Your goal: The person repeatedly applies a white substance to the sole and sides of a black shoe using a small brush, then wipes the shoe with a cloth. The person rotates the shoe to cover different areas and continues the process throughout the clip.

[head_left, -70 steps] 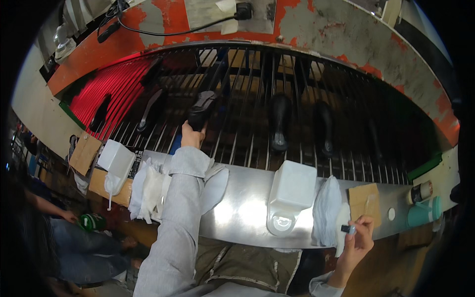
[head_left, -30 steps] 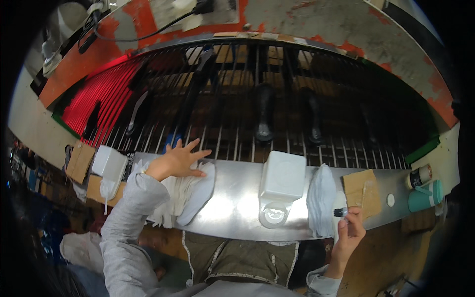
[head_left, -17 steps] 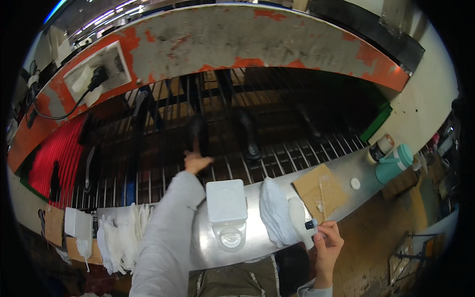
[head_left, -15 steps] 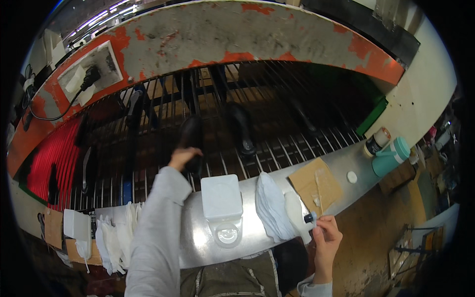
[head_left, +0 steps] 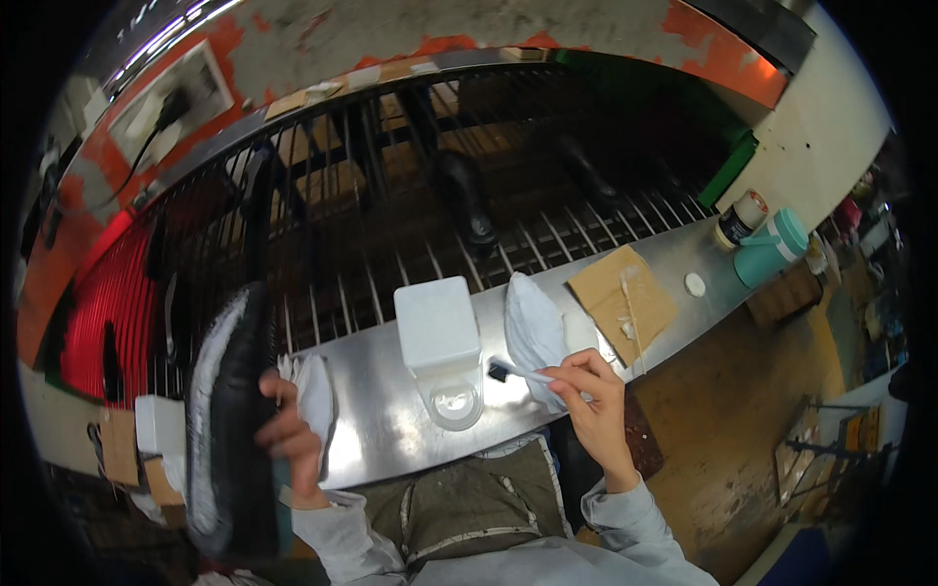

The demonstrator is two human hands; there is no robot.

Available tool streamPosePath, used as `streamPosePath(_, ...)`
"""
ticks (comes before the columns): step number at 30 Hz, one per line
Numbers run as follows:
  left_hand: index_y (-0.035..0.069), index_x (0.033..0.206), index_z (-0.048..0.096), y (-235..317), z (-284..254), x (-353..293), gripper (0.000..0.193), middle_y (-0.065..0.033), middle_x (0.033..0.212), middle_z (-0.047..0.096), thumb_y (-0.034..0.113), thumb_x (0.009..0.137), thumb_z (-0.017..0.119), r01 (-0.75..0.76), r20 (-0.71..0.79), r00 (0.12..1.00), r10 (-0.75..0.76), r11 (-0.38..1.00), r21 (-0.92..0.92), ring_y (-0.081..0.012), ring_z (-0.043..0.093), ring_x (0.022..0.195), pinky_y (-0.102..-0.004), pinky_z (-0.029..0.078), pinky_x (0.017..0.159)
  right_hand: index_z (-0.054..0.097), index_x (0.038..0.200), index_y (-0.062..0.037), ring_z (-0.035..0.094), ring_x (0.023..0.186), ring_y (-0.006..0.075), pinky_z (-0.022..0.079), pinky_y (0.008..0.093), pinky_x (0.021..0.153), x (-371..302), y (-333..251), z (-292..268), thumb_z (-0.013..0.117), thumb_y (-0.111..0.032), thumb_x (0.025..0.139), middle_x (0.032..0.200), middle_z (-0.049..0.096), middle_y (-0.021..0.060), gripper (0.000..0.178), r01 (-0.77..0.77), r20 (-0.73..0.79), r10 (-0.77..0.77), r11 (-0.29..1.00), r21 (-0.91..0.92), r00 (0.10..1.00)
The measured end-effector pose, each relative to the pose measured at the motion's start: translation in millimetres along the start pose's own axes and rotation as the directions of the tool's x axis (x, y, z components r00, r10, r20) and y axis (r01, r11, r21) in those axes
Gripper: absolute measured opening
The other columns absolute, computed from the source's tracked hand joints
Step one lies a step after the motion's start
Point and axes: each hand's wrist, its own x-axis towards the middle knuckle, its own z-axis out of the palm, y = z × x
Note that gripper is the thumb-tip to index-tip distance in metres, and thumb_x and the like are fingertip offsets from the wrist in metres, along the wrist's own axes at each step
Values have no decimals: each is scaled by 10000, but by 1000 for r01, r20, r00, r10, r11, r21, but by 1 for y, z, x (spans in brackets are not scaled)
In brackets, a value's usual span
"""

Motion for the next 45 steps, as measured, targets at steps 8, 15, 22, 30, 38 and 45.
streamPosePath(8, -45, 1458, 418, 18, 8, -54, 563, -174, 1500, 410, 109, 954, 615, -230, 152, 968, 200, 947, 225, -260, 665, 709, -317, 492, 503, 789, 903, -191, 549, 854, 197, 343, 381, 829, 14, 6, 43, 848, -202, 717, 993, 624, 5, 196, 587, 359, -465, 605, -538, 809)
streamPosePath(15, -56, 1542, 196, 33, 51, -63, 940, -273, 1462, 400, 381, 893, 717, -161, 378, 926, 11, 915, 369, -427, 621, 1006, -521, 574, 776, 789, 894, -179, 553, 870, 195, 330, 377, 849, 12, 9, 48, 879, -215, 675, 1018, 617, -2, 240, 527, 329, -413, 614, -587, 849)
streamPosePath(22, -18, 1567, 1, 44, 58, -74, 1232, -373, 1442, 371, 499, 800, 815, -136, 429, 903, -12, 940, 313, -527, 477, 1266, -653, 556, 921, 789, 898, -157, 520, 824, 188, 352, 358, 822, 2, 12, 44, 865, -178, 704, 998, 570, 9, 209, 457, 223, -411, 659, -597, 884)
streamPosePath(30, -6, 1556, 74, 1, 27, -72, 1146, -341, 1420, 413, 578, 810, 719, -362, 33, 928, 370, 880, 309, -490, 514, 1229, -606, 570, 899, 812, 891, -73, 498, 688, 190, 396, 296, 641, -10, 15, 50, 805, -147, 813, 845, 525, 53, 107, 35, 25, -27, 919, -394, 999)
streamPosePath(38, 7, 1546, 148, -63, 41, -75, 1084, -308, 1398, 455, 657, 821, 623, -177, -176, 920, 349, 773, 609, -454, 552, 1192, -560, 583, 877, 824, 986, -116, 505, 800, 176, 380, 271, 675, 14, -102, 51, 871, -182, 707, 906, 524, 32, 290, 587, 153, -570, 803, -103, 807)
streamPosePath(45, 18, 1538, 212, -65, 50, -79, 1053, -280, 1379, 491, 726, 830, 539, -142, -184, 927, 326, 762, 632, -422, 585, 1160, -518, 595, 858, 839, 974, -218, 518, 811, 175, 396, 306, 696, 32, -138, 66, 912, -216, 616, 891, 523, 9, 366, 802, 107, -795, 594, -58, 597)
